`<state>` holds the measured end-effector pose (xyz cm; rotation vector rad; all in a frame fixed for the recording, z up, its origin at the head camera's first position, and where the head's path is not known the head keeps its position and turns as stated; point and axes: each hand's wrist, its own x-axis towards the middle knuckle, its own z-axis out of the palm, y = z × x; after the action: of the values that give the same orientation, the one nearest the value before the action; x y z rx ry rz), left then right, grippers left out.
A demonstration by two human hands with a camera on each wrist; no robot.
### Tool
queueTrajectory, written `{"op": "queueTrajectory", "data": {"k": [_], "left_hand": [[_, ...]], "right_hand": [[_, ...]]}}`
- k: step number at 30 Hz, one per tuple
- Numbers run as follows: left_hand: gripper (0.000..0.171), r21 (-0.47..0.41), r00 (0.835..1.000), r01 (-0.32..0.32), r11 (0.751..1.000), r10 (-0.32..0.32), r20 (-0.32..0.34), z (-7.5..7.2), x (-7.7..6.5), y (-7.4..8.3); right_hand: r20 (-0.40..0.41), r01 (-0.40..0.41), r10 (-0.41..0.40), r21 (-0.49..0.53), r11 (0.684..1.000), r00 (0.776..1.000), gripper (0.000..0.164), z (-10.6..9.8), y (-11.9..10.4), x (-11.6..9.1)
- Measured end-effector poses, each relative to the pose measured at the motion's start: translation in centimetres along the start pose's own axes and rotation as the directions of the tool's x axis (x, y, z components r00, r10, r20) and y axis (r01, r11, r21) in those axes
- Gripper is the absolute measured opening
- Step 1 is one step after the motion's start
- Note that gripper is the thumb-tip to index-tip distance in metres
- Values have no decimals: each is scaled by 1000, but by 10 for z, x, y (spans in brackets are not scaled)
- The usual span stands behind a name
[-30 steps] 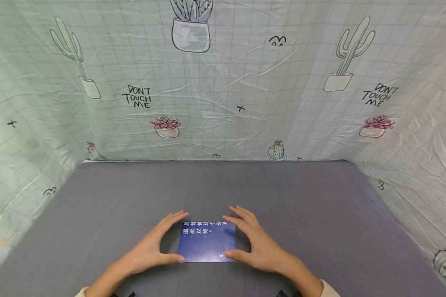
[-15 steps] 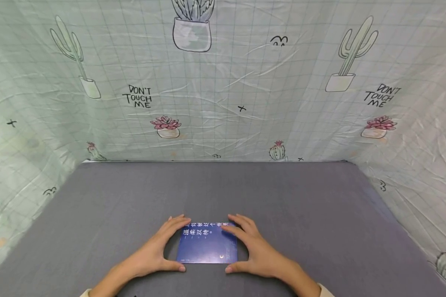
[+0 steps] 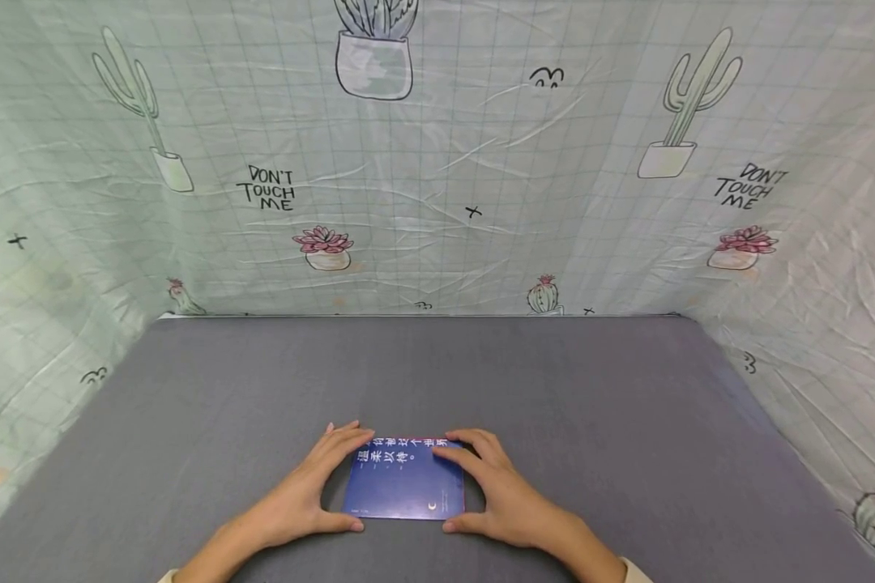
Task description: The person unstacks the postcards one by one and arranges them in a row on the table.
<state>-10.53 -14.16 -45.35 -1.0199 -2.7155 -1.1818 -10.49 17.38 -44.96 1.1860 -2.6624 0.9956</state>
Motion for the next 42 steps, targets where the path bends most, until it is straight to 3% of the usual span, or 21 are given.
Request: {"op": "queueTrajectory", "data": {"k": [8, 16, 26, 33, 42], "left_hand": [[101, 7, 1000, -12, 1000, 12, -13, 0, 1, 1], [102, -13, 999, 40, 999, -40, -5, -1, 0, 2], [105, -22, 998, 54, 998, -55, -13, -5, -1, 4], [103, -1, 996, 3, 1000, -3, -85, -7, -1, 7], [92, -113, 990, -59, 992, 44, -134, -22, 4, 12]], "right_hand": [[-42, 39, -38, 1, 999, 998, 76, -2, -1, 2], [-50, 22, -21, 24, 999, 999, 76, -4, -4, 3], [-109, 74, -68, 54, 996, 992, 74, -5, -6, 5], [-97, 128, -122, 55, 990, 988, 71, -10, -8, 8], [-65, 140, -141, -24, 990, 988, 71, -25, -11, 13]]}}
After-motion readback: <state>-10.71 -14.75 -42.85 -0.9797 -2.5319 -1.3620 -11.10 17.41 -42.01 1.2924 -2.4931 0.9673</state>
